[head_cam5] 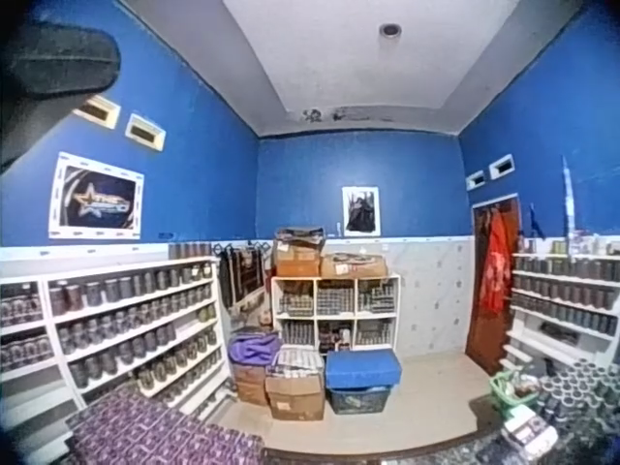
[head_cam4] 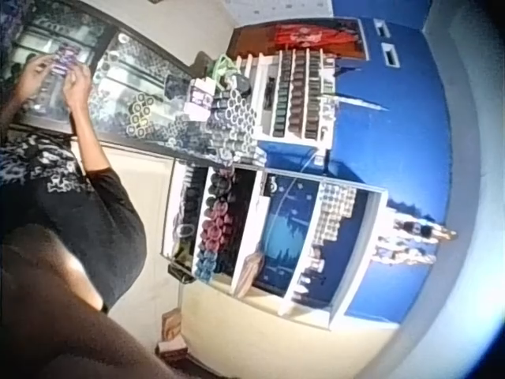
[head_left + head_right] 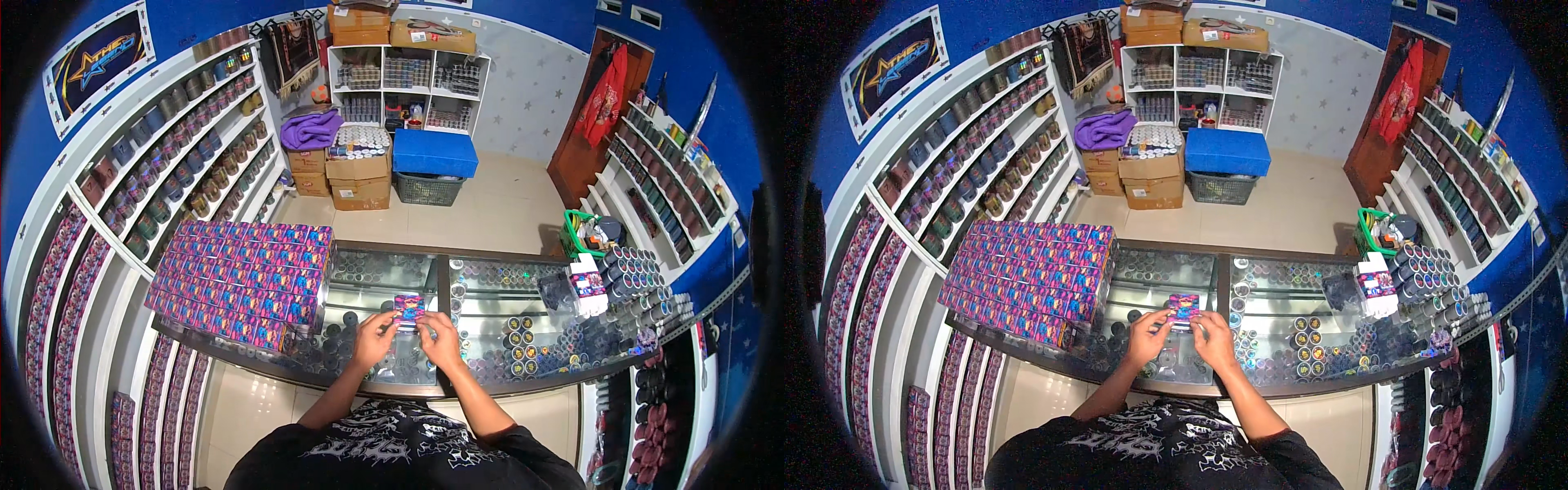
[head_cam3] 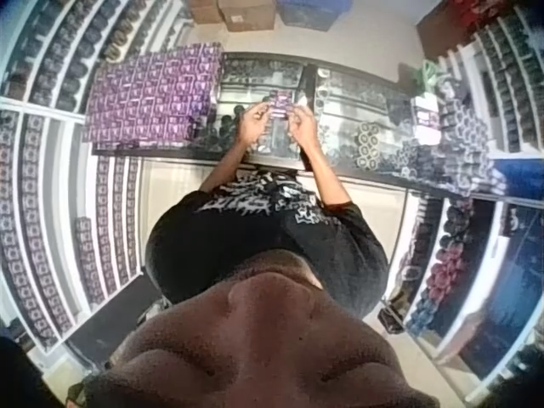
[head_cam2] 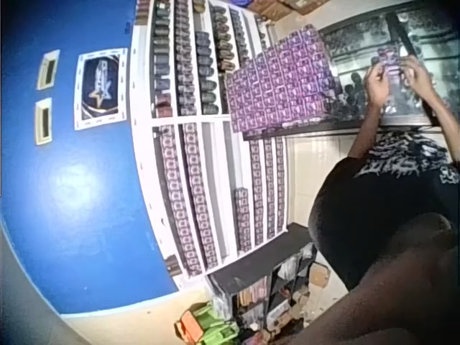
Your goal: Assembling and folding decorative retail product boxes on a shop counter.
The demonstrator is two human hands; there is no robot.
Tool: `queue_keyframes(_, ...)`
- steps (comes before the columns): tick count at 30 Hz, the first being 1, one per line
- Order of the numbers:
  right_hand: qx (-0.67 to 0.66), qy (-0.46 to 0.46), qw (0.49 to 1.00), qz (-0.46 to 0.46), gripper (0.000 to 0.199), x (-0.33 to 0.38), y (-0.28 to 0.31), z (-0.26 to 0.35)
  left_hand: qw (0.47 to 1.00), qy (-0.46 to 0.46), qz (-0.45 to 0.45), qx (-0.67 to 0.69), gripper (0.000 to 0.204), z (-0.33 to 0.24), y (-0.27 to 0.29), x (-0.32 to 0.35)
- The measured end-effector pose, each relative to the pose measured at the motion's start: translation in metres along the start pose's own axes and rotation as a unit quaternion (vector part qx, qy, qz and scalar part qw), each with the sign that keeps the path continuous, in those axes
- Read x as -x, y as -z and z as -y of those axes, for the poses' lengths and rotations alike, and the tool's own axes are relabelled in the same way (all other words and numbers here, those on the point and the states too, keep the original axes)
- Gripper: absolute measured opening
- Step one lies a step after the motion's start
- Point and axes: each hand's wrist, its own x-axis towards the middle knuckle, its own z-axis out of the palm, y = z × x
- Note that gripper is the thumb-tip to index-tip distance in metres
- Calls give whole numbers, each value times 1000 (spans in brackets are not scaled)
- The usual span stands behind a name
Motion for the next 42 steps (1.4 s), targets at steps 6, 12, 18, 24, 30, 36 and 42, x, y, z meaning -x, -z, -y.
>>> queue_keyframes(6,38,27,999,-14,16,0,-2,5,995,-83,-27,-50,25,0,3,-3)
queue_keyframes(12,-35,-9,998,-45,21,1,-5,10,990,-123,-35,-60,22,-7,6,-8)
queue_keyframes(18,4,-23,998,-55,19,2,-5,3,985,-159,-24,-61,21,-1,6,-10)
queue_keyframes(24,-13,-34,999,-38,17,4,-4,7,985,-156,-37,-64,16,0,5,-7)
queue_keyframes(30,-10,-27,997,-65,18,-4,-8,6,989,-123,-53,-56,15,2,2,-11)
queue_keyframes(36,-27,-18,998,-53,13,-3,-8,2,988,-142,-38,-48,15,2,3,-10)
queue_keyframes(42,-37,-8,998,-51,13,1,-9,2,997,-59,-45,16,13,14,-2,-1)
